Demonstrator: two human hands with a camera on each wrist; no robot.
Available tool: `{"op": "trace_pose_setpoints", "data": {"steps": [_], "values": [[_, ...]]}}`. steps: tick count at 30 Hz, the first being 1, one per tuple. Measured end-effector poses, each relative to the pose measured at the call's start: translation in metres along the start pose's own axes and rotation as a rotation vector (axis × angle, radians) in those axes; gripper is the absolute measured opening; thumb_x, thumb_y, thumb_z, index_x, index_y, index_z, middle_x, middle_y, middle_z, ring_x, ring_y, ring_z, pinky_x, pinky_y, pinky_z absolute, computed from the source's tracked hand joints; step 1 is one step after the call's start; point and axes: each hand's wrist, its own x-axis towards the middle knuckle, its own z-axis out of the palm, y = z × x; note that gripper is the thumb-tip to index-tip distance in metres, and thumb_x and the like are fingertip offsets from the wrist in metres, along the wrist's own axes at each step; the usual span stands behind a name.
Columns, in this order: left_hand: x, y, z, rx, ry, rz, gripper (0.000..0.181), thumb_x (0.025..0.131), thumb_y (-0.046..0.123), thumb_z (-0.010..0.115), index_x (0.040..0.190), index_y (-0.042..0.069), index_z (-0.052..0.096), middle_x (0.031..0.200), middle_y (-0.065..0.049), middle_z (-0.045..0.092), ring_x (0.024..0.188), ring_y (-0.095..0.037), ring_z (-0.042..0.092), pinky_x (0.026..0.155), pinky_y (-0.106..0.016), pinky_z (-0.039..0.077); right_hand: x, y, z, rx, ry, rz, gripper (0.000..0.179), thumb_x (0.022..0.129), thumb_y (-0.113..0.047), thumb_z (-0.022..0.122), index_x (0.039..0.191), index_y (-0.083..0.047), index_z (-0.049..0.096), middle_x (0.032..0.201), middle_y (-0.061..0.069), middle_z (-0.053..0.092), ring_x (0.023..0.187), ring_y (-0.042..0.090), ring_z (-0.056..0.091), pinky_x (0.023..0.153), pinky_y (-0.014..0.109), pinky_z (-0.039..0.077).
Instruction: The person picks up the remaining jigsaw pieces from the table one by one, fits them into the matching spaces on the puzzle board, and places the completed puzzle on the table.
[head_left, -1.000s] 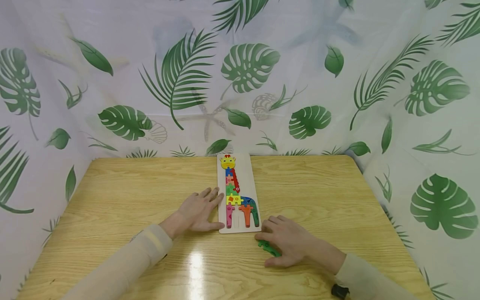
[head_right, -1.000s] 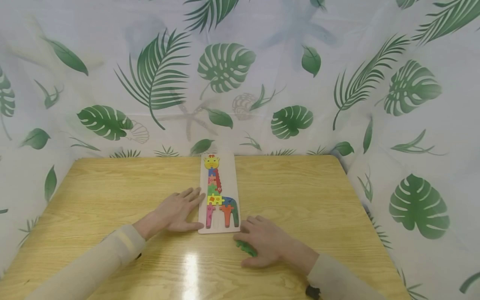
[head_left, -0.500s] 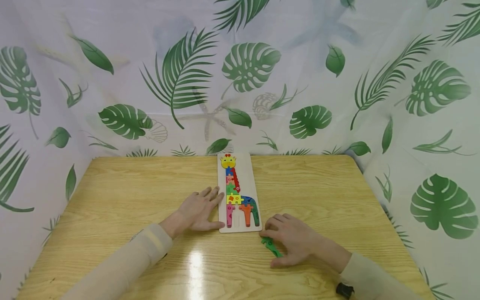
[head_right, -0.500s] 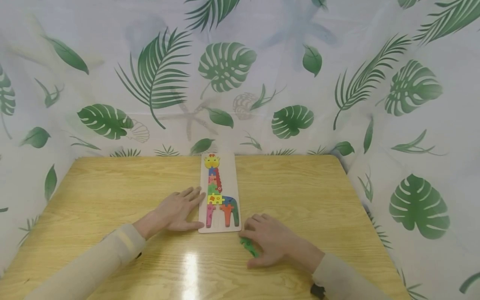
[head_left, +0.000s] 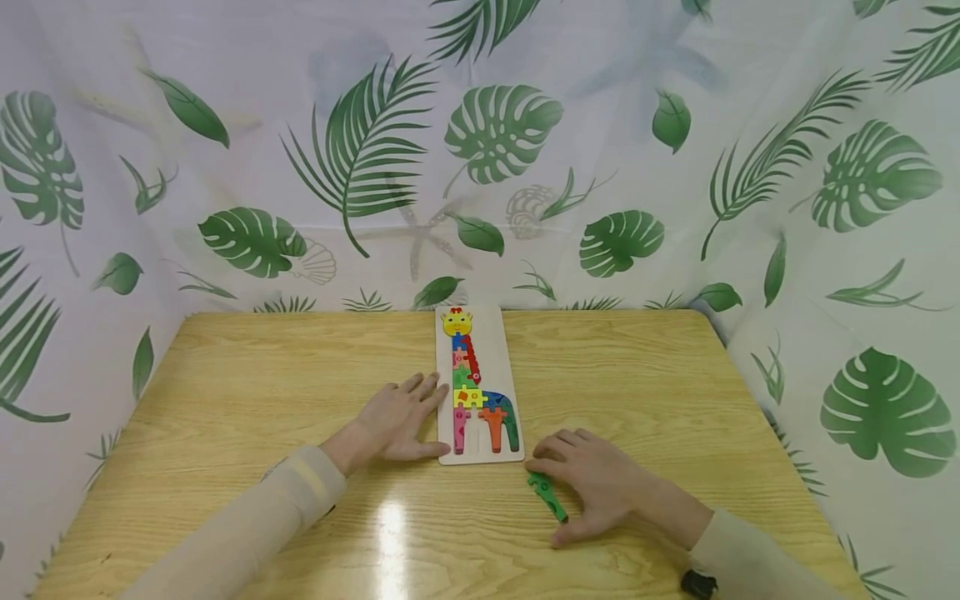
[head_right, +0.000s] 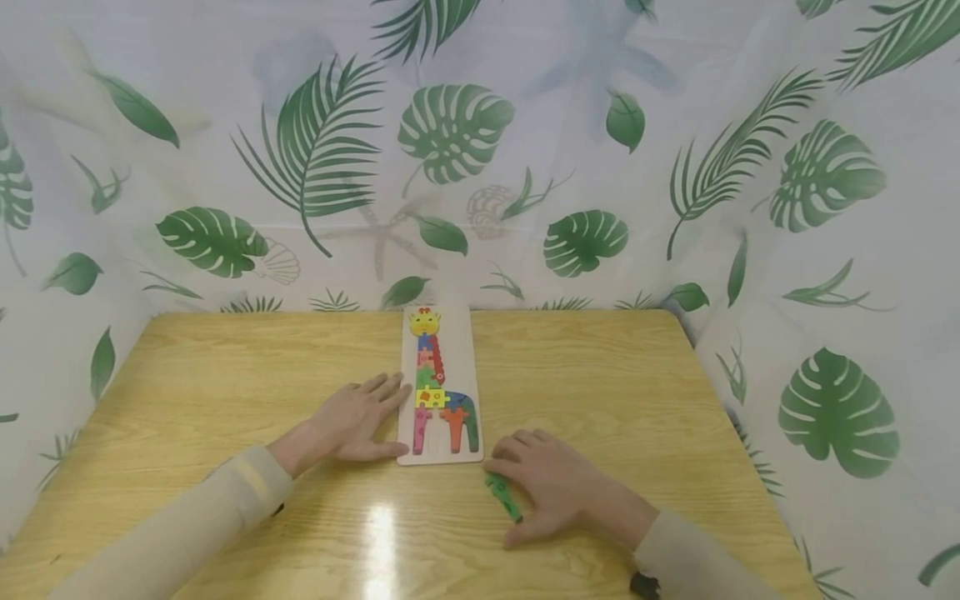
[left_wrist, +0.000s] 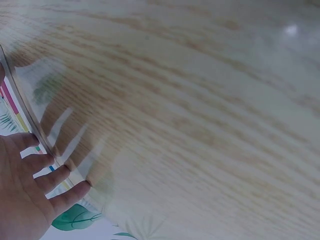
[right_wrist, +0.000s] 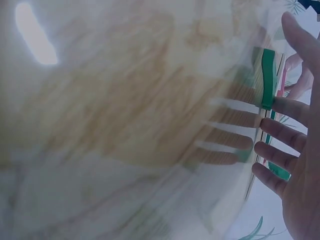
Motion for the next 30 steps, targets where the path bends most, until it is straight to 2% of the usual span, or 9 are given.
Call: {"op": "trace_pose_setpoints", "data": {"steps": [7, 15, 30], "values": [[-0.0002, 0.0005, -0.0009, 0.004, -0.007, -0.003, 0.099, 0.096, 0.079, 0.046, 0.168, 0.013, 0.029, 0.175, -0.015, 0.028, 0.158, -0.040, 0.037, 0.118, -0.057, 0.048, -0.0041, 0.0016, -0.0010, -0.003, -0.003, 0.021, 0.093, 0.079, -0.092, 0.059, 0.146, -0.028, 0.061, 0.141, -0.004, 0.062, 0.129, 0.017, 0.057, 0.104, 0.046, 0.053], [-0.0003, 0.0001, -0.0006, 0.003, 0.002, -0.003, 0.099, 0.096, 0.079, 0.046, 0.167, 0.013, 0.030, 0.175, -0.015, 0.029, 0.158, -0.040, 0.038, 0.117, -0.057, 0.049, -0.0052, 0.0030, -0.0011, -0.005, -0.014, 0.034, 0.083, 0.082, -0.081, 0.065, 0.144, -0.026, 0.063, 0.142, -0.004, 0.061, 0.129, 0.019, 0.057, 0.106, 0.050, 0.052], [-0.0002, 0.0011, -0.0019, 0.008, 0.004, -0.002, 0.098, 0.096, 0.079, 0.046, 0.167, 0.012, 0.031, 0.174, -0.015, 0.030, 0.158, -0.040, 0.039, 0.117, -0.057, 0.049, -0.0052, 0.0021, -0.0013, -0.005, -0.027, 0.053, 0.082, 0.082, -0.082, 0.065, 0.140, -0.025, 0.066, 0.141, -0.003, 0.062, 0.130, 0.019, 0.058, 0.107, 0.051, 0.052]]}}
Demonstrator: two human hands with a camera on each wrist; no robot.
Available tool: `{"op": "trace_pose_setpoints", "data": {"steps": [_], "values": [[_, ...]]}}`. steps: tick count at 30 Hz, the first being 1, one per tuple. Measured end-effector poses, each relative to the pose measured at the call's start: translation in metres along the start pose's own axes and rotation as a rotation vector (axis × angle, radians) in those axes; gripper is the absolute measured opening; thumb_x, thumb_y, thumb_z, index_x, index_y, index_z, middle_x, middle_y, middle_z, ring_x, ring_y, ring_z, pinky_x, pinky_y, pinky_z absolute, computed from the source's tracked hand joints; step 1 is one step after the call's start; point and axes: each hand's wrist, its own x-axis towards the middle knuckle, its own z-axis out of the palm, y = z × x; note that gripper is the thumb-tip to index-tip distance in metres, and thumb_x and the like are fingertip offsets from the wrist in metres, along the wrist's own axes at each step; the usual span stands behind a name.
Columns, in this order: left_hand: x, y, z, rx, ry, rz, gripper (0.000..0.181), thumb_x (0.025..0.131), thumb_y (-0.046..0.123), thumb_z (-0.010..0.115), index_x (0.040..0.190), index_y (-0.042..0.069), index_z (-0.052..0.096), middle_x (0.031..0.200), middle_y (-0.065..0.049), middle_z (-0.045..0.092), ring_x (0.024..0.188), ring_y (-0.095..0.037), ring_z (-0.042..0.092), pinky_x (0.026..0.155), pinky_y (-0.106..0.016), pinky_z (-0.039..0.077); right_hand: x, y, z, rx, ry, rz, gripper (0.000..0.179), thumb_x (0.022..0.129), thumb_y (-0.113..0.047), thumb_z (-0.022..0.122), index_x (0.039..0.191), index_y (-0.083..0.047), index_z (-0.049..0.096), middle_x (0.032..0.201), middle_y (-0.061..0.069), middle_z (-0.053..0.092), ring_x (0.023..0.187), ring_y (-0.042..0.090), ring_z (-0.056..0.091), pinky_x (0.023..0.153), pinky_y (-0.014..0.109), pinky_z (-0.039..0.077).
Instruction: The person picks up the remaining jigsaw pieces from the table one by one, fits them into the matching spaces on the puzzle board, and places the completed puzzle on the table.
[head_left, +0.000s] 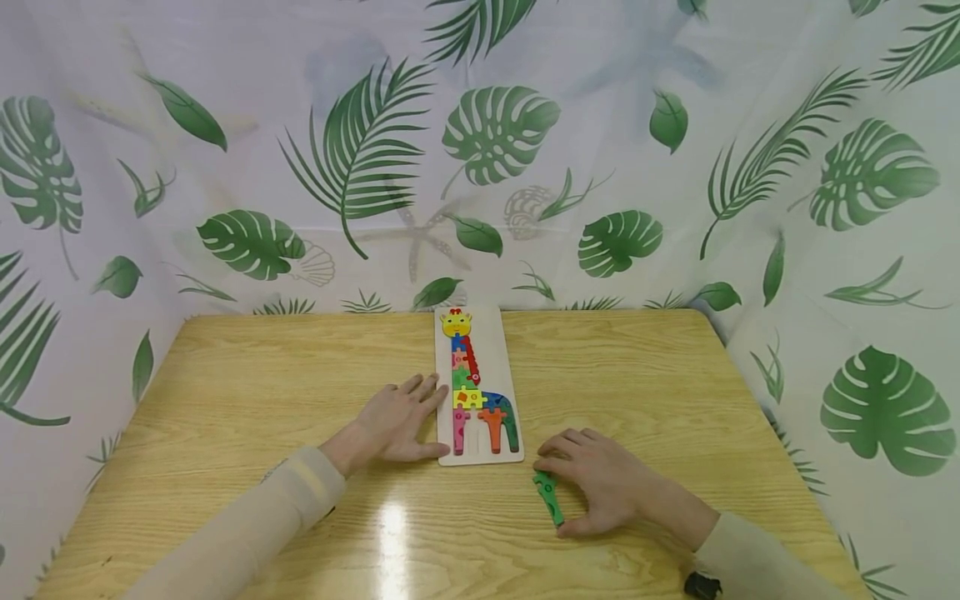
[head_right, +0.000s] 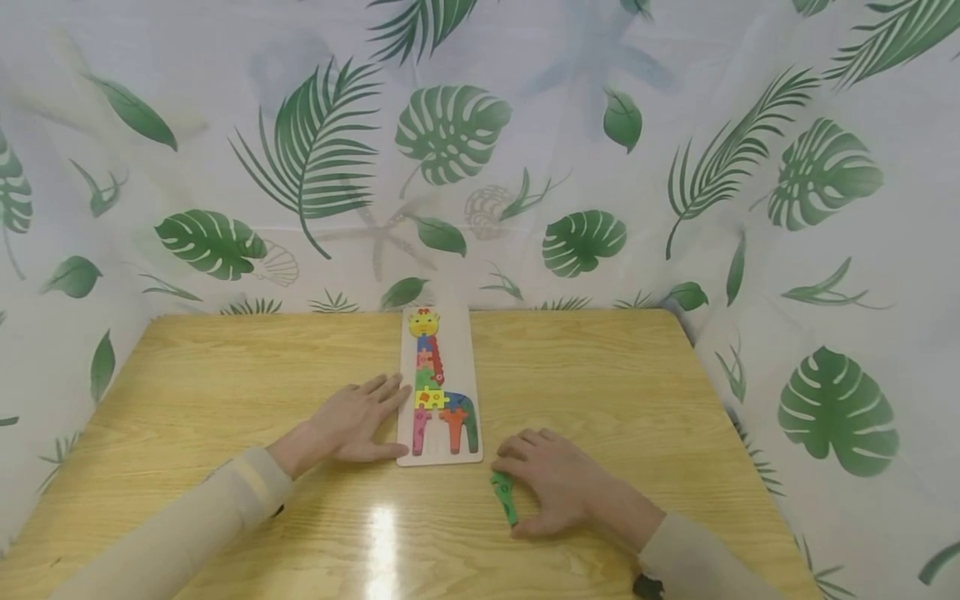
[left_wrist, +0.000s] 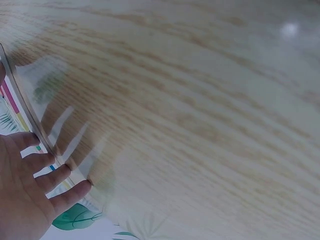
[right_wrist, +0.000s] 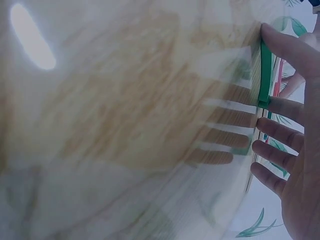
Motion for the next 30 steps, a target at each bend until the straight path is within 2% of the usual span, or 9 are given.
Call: {"op": "trace_pose_setpoints", "data": {"steps": [18, 30], "values": [[0.0007, -0.0007, 0.0032, 0.009, 0.010, 0.006, 0.099, 0.096, 0.079, 0.046, 0.167, 0.012, 0.031, 0.174, -0.015, 0.031, 0.157, -0.040, 0.040, 0.117, -0.057, 0.049, 0.0012, -0.0032, -0.0002, -0.001, 0.018, -0.005, 0.082, 0.082, -0.084, 0.063, 0.138, -0.025, 0.066, 0.138, -0.003, 0.063, 0.127, 0.018, 0.058, 0.104, 0.045, 0.053], [0.0009, -0.0013, 0.0033, 0.001, 0.009, 0.003, 0.099, 0.096, 0.079, 0.046, 0.167, 0.012, 0.031, 0.174, -0.016, 0.030, 0.157, -0.041, 0.040, 0.116, -0.057, 0.050, 0.0078, -0.0064, 0.0002, -0.002, 0.095, -0.017, 0.083, 0.082, -0.085, 0.063, 0.138, -0.025, 0.067, 0.134, -0.005, 0.064, 0.125, 0.016, 0.059, 0.102, 0.044, 0.054]]}}
